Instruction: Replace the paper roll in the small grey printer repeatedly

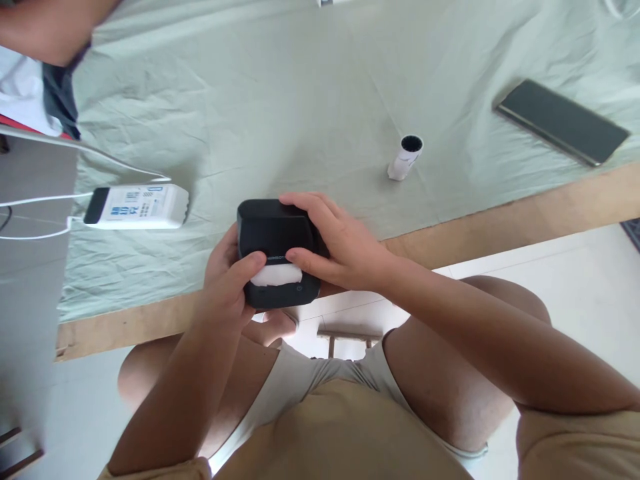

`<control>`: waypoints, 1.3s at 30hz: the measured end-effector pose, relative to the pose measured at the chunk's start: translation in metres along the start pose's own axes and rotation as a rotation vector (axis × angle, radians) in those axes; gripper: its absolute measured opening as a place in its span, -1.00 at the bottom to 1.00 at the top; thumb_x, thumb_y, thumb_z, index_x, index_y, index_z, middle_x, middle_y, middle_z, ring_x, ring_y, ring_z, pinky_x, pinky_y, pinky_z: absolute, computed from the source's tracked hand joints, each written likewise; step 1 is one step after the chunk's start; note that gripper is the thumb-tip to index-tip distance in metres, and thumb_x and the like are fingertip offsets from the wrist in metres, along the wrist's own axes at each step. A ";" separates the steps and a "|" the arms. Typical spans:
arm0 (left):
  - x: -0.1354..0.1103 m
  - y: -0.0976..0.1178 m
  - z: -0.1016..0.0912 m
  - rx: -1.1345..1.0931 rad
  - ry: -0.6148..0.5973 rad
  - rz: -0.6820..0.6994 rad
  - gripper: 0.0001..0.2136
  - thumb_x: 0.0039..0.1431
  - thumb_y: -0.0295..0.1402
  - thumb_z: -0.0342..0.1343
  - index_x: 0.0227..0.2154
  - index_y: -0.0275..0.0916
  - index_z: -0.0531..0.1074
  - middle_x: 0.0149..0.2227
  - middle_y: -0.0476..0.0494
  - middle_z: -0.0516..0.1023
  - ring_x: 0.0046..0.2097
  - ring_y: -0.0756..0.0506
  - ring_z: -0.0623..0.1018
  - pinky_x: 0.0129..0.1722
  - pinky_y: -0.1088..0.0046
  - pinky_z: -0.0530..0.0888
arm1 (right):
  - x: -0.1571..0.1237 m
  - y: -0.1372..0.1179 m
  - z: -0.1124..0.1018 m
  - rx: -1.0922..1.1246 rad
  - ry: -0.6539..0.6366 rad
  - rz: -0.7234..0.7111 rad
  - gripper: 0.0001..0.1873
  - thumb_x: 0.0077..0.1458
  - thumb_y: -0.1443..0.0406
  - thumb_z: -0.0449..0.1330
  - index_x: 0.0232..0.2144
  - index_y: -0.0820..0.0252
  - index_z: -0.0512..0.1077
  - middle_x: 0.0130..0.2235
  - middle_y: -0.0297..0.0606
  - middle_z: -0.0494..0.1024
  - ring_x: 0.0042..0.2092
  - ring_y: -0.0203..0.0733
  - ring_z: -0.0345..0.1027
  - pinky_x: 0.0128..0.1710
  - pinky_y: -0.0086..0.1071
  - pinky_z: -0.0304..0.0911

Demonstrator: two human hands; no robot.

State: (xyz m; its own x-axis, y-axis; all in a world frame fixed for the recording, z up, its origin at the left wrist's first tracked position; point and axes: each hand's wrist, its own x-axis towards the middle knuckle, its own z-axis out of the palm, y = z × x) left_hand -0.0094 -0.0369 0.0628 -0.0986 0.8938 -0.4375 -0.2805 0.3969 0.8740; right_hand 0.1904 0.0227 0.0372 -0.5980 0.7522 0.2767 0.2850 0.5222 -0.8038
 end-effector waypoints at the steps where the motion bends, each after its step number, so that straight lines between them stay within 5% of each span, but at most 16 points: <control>1: 0.000 0.000 0.000 -0.001 -0.003 0.000 -0.24 0.05 -0.21 0.47 0.33 -0.12 0.38 0.04 -0.23 0.65 -0.16 -0.24 0.70 -0.25 0.27 0.62 | 0.000 -0.001 0.000 0.010 0.000 0.001 -0.37 0.39 0.02 0.17 0.38 0.06 0.18 0.35 0.02 0.44 0.29 0.07 0.42 0.23 0.02 0.46; 7: 0.000 0.001 0.000 -0.079 -0.004 -0.018 -0.33 0.03 -0.14 0.53 0.22 -0.06 0.51 -0.06 -0.06 0.73 -0.04 -0.29 0.74 -0.24 0.32 0.70 | -0.001 0.001 0.000 0.049 0.012 0.003 -0.39 0.40 0.03 0.18 0.38 0.03 0.19 0.36 -0.01 0.43 0.30 0.06 0.41 0.27 0.01 0.45; 11: 0.005 0.000 -0.001 -0.199 -0.076 0.052 -0.57 0.37 0.04 0.27 0.18 0.00 0.58 0.05 0.07 0.74 0.35 -0.24 0.57 0.16 0.31 0.69 | -0.002 0.003 0.002 0.067 0.035 -0.034 -0.38 0.42 0.00 0.16 0.39 0.01 0.17 0.39 -0.02 0.38 0.38 0.04 0.34 0.34 0.00 0.40; 15: 0.011 -0.003 -0.005 -0.170 -0.137 0.097 -0.62 0.42 -0.04 0.25 0.21 0.07 0.58 0.23 0.20 0.67 0.49 -0.14 0.41 0.38 0.40 0.52 | -0.001 0.004 0.005 0.039 0.066 -0.055 -0.37 0.43 -0.04 0.13 0.40 -0.01 0.16 0.42 -0.02 0.32 0.42 0.03 0.28 0.39 0.01 0.35; 19: 0.016 -0.008 -0.006 -0.164 -0.050 0.147 -0.60 0.39 0.06 0.25 0.15 0.02 0.62 0.19 0.02 0.70 0.37 -0.21 0.55 0.23 0.30 0.63 | -0.002 0.005 0.007 -0.010 0.082 -0.041 -0.35 0.44 -0.05 0.12 0.41 0.03 0.17 0.37 0.03 0.33 0.35 0.04 0.34 0.33 0.03 0.41; 23: 0.014 -0.008 -0.001 -0.191 0.086 0.030 -0.62 0.28 0.09 0.35 -0.17 -0.15 0.68 -0.24 -0.04 0.74 -0.11 -0.12 0.73 -0.19 0.45 0.67 | -0.002 0.009 0.004 -0.040 0.080 -0.077 -0.29 0.38 -0.04 0.23 0.41 0.07 0.20 0.31 0.02 0.39 0.29 0.07 0.38 0.25 0.01 0.45; 27: 0.013 -0.003 0.005 -0.203 0.167 0.011 -0.57 0.19 0.07 0.42 -0.44 -0.23 0.58 -0.53 0.05 0.53 -0.51 0.02 0.52 -0.52 0.53 0.49 | -0.003 0.011 0.002 -0.042 0.076 -0.113 -0.23 0.32 -0.05 0.31 0.42 0.03 0.20 0.27 0.00 0.42 0.24 0.08 0.41 0.19 -0.02 0.49; 35: 0.014 -0.005 0.004 -0.234 0.194 0.058 -0.61 0.22 -0.05 0.43 -0.51 -0.23 0.53 -0.57 0.08 0.46 -0.55 0.06 0.44 -0.55 0.57 0.42 | -0.003 0.002 -0.009 -0.219 0.082 -0.073 -0.17 0.25 -0.15 0.32 0.41 -0.09 0.20 0.30 -0.03 0.39 0.21 0.14 0.45 0.04 0.02 0.57; 39: 0.014 -0.005 0.008 -0.269 0.234 0.049 -0.66 0.09 -0.07 0.51 -0.44 -0.23 0.57 -0.47 0.05 0.60 -0.45 0.01 0.57 -0.47 0.56 0.51 | 0.000 -0.012 -0.019 -0.405 0.253 -0.103 -0.29 0.20 -0.17 0.37 0.23 0.01 0.37 -0.12 -0.19 0.57 -0.19 -0.06 0.52 -0.26 -0.15 0.48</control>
State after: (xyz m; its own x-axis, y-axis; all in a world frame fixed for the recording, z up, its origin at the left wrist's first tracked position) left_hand -0.0020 -0.0244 0.0535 -0.3256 0.8258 -0.4606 -0.5082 0.2579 0.8217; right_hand 0.2009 0.0244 0.0566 -0.4516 0.7365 0.5036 0.5326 0.6754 -0.5101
